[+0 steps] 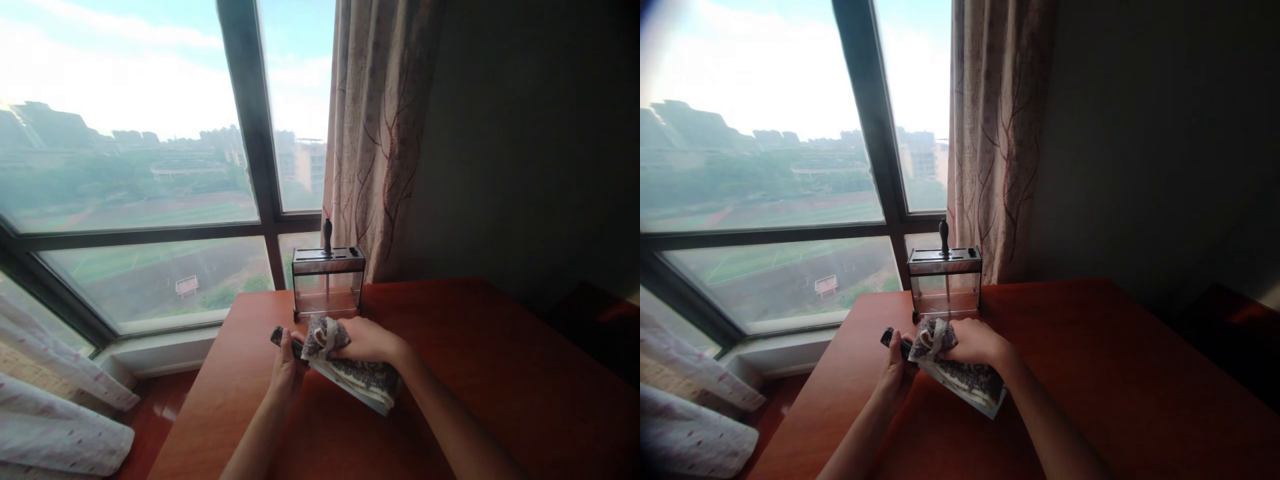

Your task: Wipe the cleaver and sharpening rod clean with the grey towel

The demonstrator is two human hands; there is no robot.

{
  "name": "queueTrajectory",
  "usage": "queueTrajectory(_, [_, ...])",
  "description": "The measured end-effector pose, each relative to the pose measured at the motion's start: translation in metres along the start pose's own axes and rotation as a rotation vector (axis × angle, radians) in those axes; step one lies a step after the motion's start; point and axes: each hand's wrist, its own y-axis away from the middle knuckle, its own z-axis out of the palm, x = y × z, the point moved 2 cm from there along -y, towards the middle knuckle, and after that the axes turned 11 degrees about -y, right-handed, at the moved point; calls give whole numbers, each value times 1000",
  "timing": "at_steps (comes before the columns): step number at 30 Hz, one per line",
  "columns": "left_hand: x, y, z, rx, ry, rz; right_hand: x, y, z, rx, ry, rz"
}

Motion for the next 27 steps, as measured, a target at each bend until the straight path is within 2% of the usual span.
queueTrajectory(5, [-6, 2, 5, 6, 66, -59, -7, -3, 7, 120, 54, 21])
queueTrajectory(10, [-8, -2, 2, 10, 29, -76, 5, 8, 9, 147, 10, 69])
queueTrajectory(13, [-4, -6, -2, 59, 5, -51, 14, 18, 7, 139, -53, 99])
queueTrajectory(22, [5, -14, -16, 179, 60, 7, 42, 50, -15, 23, -455, 2])
queueTrajectory(24, [3, -14, -15, 185, 92, 4, 49, 53, -16, 64, -570, -19])
queueTrajectory(27, [-1, -15, -15, 191, 146, -11, 59, 53, -11, 226, -749, -41])
